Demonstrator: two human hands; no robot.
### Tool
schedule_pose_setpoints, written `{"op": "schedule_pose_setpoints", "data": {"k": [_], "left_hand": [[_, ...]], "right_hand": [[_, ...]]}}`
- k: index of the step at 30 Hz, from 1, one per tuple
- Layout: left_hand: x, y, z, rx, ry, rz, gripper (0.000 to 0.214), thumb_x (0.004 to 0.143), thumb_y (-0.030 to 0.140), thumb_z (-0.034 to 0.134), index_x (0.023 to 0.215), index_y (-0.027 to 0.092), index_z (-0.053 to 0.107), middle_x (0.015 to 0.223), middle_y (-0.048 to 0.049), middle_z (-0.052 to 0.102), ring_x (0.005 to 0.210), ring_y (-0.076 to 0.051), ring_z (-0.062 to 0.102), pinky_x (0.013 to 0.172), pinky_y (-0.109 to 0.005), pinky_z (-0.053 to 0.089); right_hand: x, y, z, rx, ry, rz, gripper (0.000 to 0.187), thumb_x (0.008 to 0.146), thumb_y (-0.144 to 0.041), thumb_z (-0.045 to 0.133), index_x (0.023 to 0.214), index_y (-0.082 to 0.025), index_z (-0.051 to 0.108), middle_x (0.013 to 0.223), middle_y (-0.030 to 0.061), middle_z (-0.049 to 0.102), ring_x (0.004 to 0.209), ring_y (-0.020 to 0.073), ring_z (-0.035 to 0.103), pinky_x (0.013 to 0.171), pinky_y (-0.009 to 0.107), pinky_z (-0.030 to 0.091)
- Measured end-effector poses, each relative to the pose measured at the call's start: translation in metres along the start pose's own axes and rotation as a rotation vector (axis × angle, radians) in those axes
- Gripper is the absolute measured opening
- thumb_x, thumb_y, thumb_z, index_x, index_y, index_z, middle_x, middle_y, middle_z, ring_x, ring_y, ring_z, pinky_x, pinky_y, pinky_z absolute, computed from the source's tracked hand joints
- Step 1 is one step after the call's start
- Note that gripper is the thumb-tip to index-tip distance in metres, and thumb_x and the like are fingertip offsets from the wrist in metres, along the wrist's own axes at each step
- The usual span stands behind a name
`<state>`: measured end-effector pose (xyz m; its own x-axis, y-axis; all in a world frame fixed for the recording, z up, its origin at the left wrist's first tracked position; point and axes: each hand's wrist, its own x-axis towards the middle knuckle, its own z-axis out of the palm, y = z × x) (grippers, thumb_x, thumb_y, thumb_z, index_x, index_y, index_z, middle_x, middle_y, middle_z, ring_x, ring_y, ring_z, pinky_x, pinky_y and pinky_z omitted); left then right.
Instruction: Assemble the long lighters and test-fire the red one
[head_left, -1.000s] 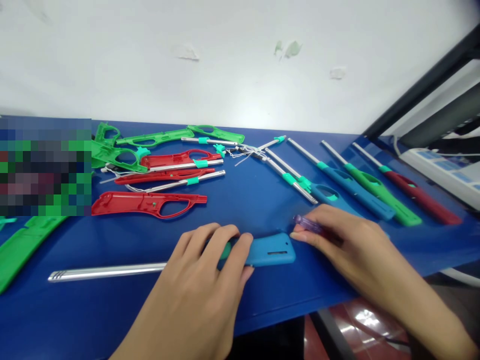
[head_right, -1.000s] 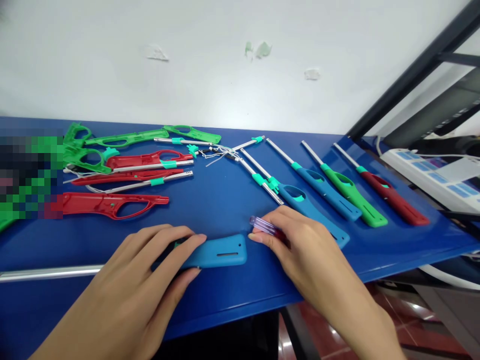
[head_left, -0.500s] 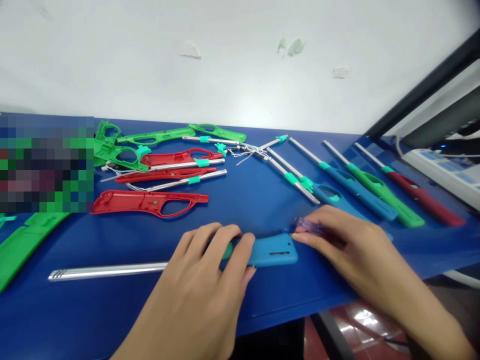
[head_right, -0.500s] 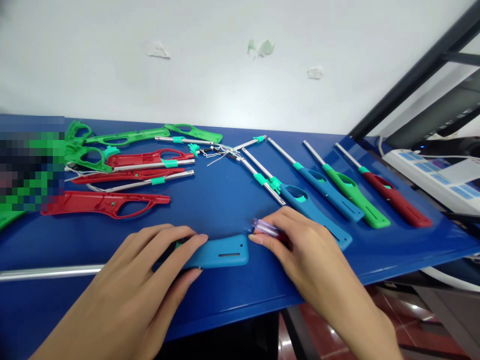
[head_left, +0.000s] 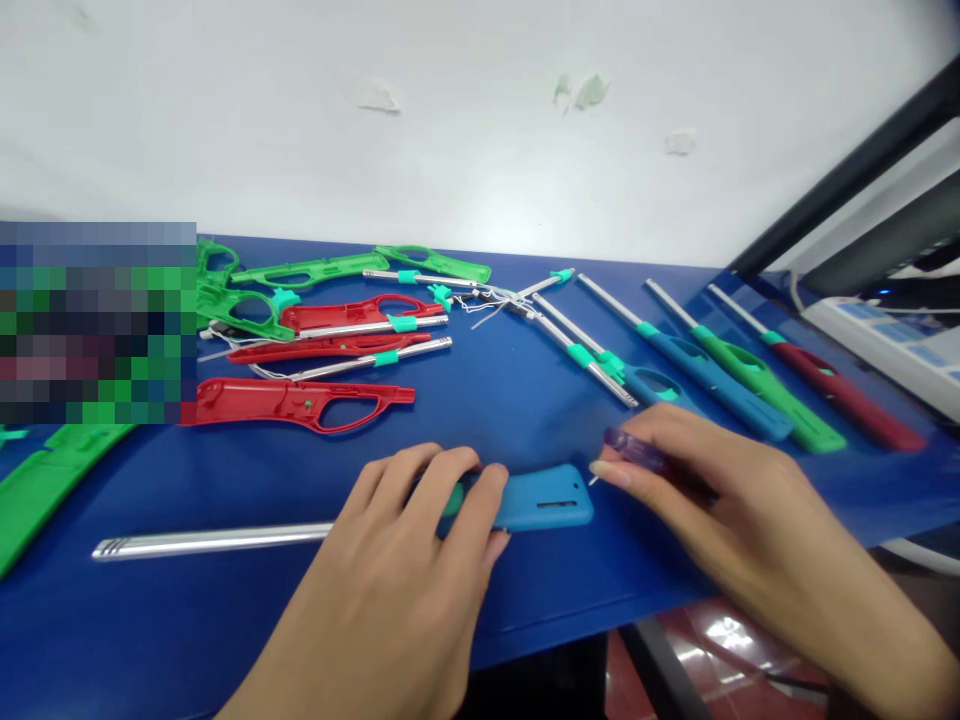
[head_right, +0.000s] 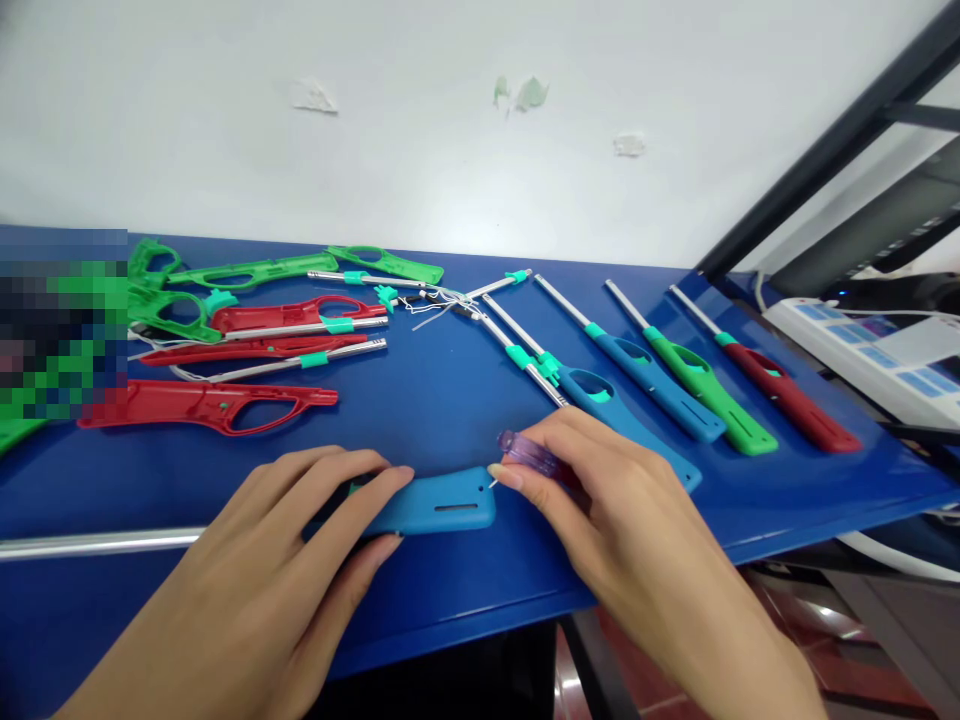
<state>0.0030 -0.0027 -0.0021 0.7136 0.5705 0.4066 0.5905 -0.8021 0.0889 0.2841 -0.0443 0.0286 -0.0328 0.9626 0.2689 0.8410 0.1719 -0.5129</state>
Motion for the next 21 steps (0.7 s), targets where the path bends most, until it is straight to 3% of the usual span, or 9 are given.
{"op": "schedule_pose_setpoints", "data": {"k": [5,10,16,21], "left_hand": [[0.001,0.002,0.000,0.000,-0.008,0.007,0.044,0.122,0.018,0.042,0.147,0.015,0.079,0.140,-0.0140,0.084,0.125,-0.038,0.076,0.101,-0.055,0.066],[0.002,0.003,-0.001,-0.014,0.002,-0.003,0.047,0.122,0.018,0.040,0.143,0.015,0.082,0.136,-0.0134,0.086,0.119,-0.038,0.079,0.097,-0.055,0.068],[0.003,0.004,0.000,-0.019,-0.025,-0.003,0.048,0.122,0.018,0.040,0.143,0.015,0.083,0.137,-0.0138,0.086,0.119,-0.039,0.079,0.097,-0.058,0.068],[0.002,0.004,0.002,-0.007,0.026,0.000,0.044,0.122,0.017,0.043,0.142,0.014,0.082,0.135,-0.0144,0.086,0.121,-0.038,0.078,0.097,-0.056,0.067]], "right_hand": [[-0.001,-0.007,0.002,-0.070,-0.039,-0.032,0.032,0.118,-0.056,0.065,0.105,-0.030,0.078,0.108,0.0051,0.084,0.089,0.0241,0.081,0.079,0.035,0.063],[-0.003,-0.015,0.000,-0.127,-0.034,-0.087,0.032,0.121,-0.052,0.059,0.103,-0.030,0.074,0.104,0.0042,0.081,0.081,0.0214,0.079,0.071,0.032,0.061],[-0.004,-0.021,0.001,-0.220,-0.043,-0.189,0.017,0.122,-0.029,0.055,0.112,-0.030,0.069,0.105,0.0025,0.079,0.083,0.0201,0.082,0.071,0.032,0.063],[-0.002,-0.025,0.004,-0.305,-0.003,-0.245,0.029,0.125,-0.039,0.049,0.111,-0.027,0.071,0.100,0.0049,0.080,0.069,0.0201,0.078,0.054,0.033,0.055]]}}
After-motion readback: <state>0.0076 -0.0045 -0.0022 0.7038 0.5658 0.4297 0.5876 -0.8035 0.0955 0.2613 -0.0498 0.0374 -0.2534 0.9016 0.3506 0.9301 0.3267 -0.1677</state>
